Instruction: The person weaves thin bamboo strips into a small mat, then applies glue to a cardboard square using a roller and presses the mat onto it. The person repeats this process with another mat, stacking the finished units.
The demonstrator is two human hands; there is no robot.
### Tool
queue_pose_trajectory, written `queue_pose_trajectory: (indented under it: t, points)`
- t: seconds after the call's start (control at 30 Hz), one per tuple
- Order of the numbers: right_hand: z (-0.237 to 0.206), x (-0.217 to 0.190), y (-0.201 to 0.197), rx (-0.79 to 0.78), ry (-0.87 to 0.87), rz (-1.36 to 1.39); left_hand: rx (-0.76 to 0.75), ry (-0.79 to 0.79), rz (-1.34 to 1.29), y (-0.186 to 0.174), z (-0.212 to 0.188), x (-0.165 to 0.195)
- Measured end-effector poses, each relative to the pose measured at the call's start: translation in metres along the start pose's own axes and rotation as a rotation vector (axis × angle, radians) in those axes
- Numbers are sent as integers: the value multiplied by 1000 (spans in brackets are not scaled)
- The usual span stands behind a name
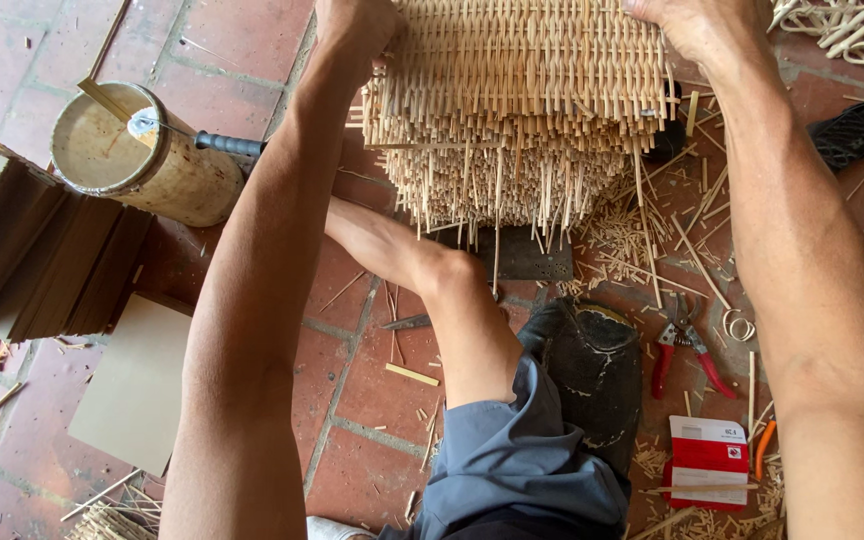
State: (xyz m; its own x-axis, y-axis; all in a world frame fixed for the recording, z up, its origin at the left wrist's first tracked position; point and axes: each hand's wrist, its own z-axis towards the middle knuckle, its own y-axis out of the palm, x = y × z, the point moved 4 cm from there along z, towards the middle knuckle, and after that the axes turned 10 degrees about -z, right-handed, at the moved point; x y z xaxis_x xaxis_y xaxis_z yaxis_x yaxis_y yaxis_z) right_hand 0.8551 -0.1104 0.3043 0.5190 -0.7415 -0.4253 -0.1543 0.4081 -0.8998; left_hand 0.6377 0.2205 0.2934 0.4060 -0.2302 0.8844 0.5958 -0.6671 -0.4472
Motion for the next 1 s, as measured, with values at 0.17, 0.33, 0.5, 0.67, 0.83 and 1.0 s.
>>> queue_pose_trajectory:
  t: [0.17,0.33,0.5,0.67,0.83,1.0]
  points:
    - [-24,-15,-23,116,-80,73,17,30,-16,3,7,-4]
    - [-57,8,-27,85,-350,392,90,318,-4,-9,-11,-8]
    - [-75,23,-23,-69,-335,431,-21,417,-33,-14,-52,-10]
    - [-75,12,-24,-32,-370,443,-2,242,-136,-16,-58,-11]
    - [-71,2,-35,137,-397,180,168,455,212,-14,-52,-4]
    - [-51,-34,-45,202,-457,-119,266,667,399,9,-53,31]
